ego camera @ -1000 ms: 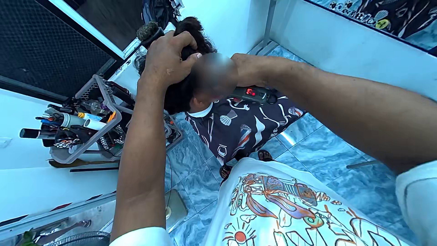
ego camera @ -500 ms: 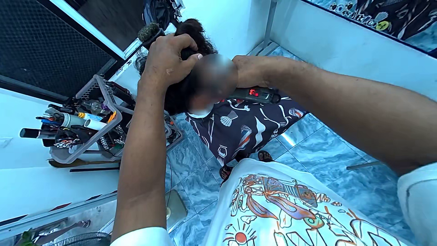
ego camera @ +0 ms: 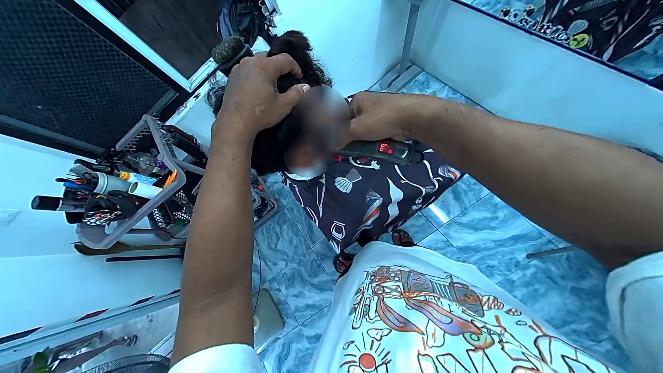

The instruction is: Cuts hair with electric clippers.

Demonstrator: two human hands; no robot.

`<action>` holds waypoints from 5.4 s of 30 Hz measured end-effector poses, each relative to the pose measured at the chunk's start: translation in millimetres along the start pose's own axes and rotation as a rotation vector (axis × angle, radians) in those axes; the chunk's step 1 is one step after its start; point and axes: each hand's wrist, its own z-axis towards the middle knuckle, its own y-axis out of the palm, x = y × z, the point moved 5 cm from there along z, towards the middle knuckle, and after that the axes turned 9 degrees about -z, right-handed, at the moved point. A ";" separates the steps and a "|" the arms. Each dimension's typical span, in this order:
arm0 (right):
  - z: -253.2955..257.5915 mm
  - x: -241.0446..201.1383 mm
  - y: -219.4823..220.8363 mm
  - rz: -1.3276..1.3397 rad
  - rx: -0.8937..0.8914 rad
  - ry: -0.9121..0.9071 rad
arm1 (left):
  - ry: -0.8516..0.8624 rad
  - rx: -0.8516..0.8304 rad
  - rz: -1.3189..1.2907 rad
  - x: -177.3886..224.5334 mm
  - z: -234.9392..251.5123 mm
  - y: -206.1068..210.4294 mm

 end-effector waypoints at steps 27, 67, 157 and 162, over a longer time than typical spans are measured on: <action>-0.8 -3.2 0.9 0.112 -0.081 0.051 | 0.036 0.018 -0.005 -0.7 1.4 0.5; -0.6 -24.0 -14.7 -0.153 -0.025 -0.044 | 0.007 -0.013 -0.001 -1.6 3.3 -0.8; -42.9 73.0 41.1 0.204 0.042 -0.146 | 0.338 0.049 -0.408 11.9 -20.5 -38.3; -138.0 253.6 103.0 1.165 0.215 0.132 | 0.341 0.905 -0.490 15.7 -171.2 -42.1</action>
